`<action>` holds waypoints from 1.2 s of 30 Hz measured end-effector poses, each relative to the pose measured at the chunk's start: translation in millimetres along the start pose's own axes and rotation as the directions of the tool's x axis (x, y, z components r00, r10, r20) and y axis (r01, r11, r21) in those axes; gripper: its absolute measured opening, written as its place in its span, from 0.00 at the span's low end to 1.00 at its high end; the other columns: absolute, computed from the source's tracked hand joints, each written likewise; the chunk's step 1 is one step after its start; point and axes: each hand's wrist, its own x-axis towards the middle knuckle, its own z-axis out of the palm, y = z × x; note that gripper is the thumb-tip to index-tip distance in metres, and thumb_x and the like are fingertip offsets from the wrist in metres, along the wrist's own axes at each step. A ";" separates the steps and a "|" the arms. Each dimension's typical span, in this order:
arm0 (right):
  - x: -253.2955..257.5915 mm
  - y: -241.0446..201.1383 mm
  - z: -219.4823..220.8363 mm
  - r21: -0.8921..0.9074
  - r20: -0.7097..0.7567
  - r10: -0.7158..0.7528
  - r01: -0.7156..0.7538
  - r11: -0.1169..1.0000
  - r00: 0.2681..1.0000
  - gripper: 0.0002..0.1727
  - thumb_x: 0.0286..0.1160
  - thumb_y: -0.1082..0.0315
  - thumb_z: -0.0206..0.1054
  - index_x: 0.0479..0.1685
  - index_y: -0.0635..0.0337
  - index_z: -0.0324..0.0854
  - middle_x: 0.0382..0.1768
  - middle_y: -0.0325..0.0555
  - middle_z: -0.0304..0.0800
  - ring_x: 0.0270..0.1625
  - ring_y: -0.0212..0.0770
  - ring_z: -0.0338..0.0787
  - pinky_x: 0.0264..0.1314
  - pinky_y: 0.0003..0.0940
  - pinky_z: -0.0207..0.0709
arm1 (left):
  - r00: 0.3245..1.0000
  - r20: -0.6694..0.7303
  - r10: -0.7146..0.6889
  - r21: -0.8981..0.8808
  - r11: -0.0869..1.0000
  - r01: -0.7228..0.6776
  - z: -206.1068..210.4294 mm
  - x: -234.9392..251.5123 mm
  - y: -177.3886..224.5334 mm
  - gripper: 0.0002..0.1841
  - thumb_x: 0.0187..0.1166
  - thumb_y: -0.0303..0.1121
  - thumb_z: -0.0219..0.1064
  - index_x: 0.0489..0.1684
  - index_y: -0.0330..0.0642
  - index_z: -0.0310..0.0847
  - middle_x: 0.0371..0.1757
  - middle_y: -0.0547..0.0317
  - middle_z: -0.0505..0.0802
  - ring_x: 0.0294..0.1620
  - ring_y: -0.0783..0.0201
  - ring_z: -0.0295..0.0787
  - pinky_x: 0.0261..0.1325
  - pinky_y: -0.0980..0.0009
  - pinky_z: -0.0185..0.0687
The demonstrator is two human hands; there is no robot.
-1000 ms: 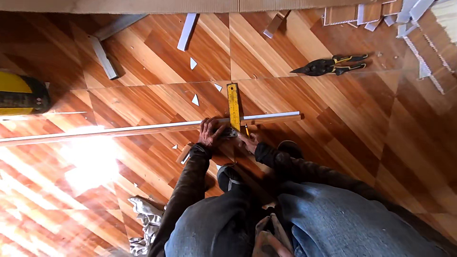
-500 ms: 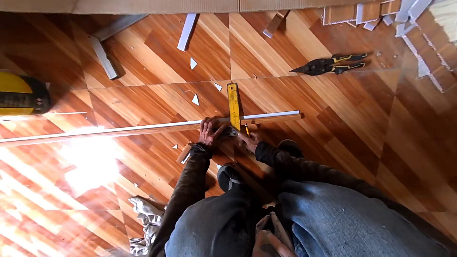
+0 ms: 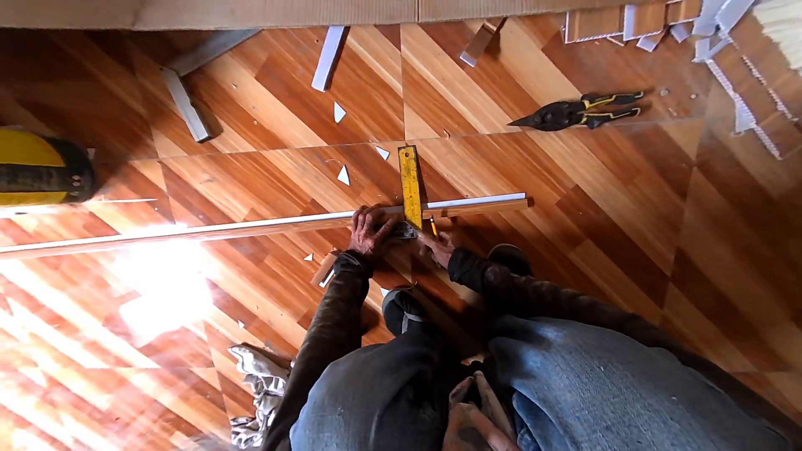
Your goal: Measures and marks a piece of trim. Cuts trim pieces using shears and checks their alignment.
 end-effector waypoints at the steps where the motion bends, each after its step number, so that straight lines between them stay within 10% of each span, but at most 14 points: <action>1: 0.7 1.0 -0.1 0.000 0.001 -0.006 0.006 1.000 1.000 0.22 0.88 0.54 0.64 0.49 0.71 0.85 0.28 0.44 0.90 0.18 0.27 0.73 0.25 0.25 0.71 | 1.000 0.000 0.000 -0.001 1.000 0.000 0.0 0.0 0.0 0.26 0.74 0.57 0.71 0.66 0.56 0.89 0.68 0.36 0.87 0.74 0.34 0.78 0.82 0.35 0.61; 29: 3.5 6.3 0.0 -0.001 0.000 0.007 -0.007 1.000 1.000 0.24 0.87 0.51 0.64 0.53 0.69 0.85 0.29 0.45 0.90 0.17 0.27 0.71 0.24 0.25 0.69 | 1.000 -0.001 -0.009 0.019 1.000 0.009 2.8 -0.8 1.4 0.25 0.74 0.58 0.70 0.67 0.60 0.89 0.67 0.36 0.86 0.75 0.33 0.77 0.84 0.36 0.58; 33: 1.3 1.9 -4.8 0.004 -0.031 0.011 -0.011 1.000 0.999 0.31 0.95 0.45 0.47 0.59 0.65 0.85 0.31 0.47 0.92 0.16 0.32 0.74 0.22 0.30 0.71 | 0.999 0.027 -0.026 0.031 0.999 0.025 3.8 -0.8 1.7 0.24 0.76 0.58 0.69 0.66 0.60 0.90 0.67 0.37 0.86 0.76 0.34 0.76 0.85 0.35 0.56; 36: -6.2 -8.9 -15.5 0.019 -0.126 -0.153 0.157 0.987 0.980 0.35 0.97 0.49 0.38 0.54 0.69 0.86 0.34 0.50 0.93 0.28 0.37 0.89 0.38 0.38 0.86 | 0.999 0.035 -0.035 0.020 0.999 0.034 1.5 0.1 4.3 0.23 0.75 0.57 0.69 0.64 0.60 0.91 0.67 0.37 0.87 0.75 0.34 0.77 0.85 0.35 0.55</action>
